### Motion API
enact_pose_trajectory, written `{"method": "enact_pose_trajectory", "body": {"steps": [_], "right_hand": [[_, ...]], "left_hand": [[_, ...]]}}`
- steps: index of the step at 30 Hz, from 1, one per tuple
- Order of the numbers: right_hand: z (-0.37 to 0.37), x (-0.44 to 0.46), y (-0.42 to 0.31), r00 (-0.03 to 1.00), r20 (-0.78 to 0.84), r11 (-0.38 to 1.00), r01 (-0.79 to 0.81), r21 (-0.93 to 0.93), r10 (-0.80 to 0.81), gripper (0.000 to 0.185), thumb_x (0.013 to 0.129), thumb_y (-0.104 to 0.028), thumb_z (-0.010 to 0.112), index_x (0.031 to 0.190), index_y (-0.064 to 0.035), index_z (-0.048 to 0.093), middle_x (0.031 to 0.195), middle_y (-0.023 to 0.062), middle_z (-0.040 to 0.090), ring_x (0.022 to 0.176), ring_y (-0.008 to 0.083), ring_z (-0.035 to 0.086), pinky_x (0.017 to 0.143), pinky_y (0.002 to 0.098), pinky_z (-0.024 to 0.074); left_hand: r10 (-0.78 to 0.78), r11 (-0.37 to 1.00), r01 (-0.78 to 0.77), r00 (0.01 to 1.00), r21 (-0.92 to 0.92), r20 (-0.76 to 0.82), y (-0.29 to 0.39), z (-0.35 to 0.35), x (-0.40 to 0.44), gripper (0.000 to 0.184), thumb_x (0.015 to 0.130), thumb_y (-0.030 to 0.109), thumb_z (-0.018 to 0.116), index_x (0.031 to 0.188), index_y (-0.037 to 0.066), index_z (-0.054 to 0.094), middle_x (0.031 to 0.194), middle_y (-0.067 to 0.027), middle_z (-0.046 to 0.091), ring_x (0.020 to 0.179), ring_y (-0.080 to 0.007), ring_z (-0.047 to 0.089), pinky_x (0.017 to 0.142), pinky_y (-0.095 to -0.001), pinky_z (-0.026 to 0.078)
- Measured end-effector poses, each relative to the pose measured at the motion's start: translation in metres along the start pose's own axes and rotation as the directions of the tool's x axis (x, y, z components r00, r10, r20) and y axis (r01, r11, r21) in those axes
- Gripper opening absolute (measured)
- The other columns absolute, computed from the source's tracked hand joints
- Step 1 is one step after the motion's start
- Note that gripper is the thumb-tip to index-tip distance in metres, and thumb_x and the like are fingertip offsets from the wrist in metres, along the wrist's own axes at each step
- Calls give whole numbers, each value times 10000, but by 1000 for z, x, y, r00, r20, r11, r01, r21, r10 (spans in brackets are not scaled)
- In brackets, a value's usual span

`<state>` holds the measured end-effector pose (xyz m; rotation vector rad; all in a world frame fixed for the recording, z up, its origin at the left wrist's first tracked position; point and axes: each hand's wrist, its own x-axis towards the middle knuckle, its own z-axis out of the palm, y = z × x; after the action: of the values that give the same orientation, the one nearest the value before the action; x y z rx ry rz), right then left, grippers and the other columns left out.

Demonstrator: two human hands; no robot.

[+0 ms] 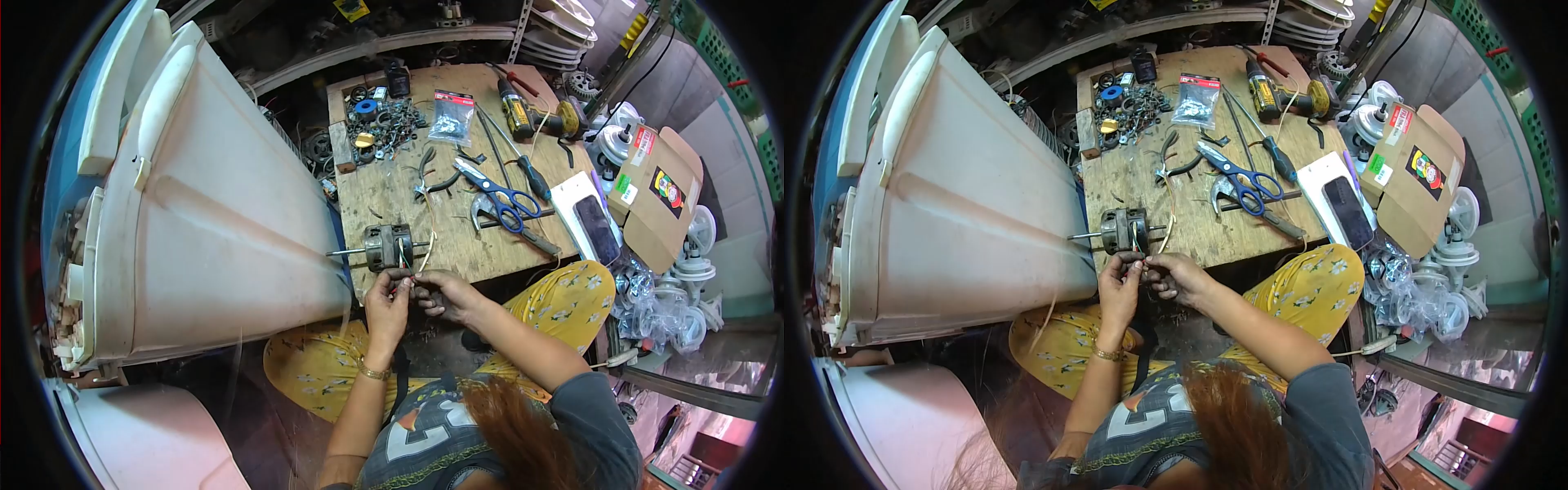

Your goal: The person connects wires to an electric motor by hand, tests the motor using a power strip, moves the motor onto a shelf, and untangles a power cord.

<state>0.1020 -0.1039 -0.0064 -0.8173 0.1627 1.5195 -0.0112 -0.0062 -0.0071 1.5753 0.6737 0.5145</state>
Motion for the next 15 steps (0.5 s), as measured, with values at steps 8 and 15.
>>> {"method": "enact_pose_trajectory", "body": {"steps": [8,15], "right_hand": [[9,-18,-5,306,561,-410,437,-800,-769,218,755,-29,660,968,-32,613,866,100,629,703,263,614,617,336,499],[7,-10,3,411,432,-217,473,-854,-803,102,803,-69,644,887,-21,612,806,65,621,665,224,602,580,316,491]], "left_hand": [[-82,976,85,996,-202,21,9,-3,3,94,889,42,575,968,0,604,815,-11,607,688,-57,524,610,-200,439],[-88,980,89,996,-178,10,9,2,1,101,885,34,577,976,-4,602,833,-20,613,684,-56,525,611,-198,438]]}}
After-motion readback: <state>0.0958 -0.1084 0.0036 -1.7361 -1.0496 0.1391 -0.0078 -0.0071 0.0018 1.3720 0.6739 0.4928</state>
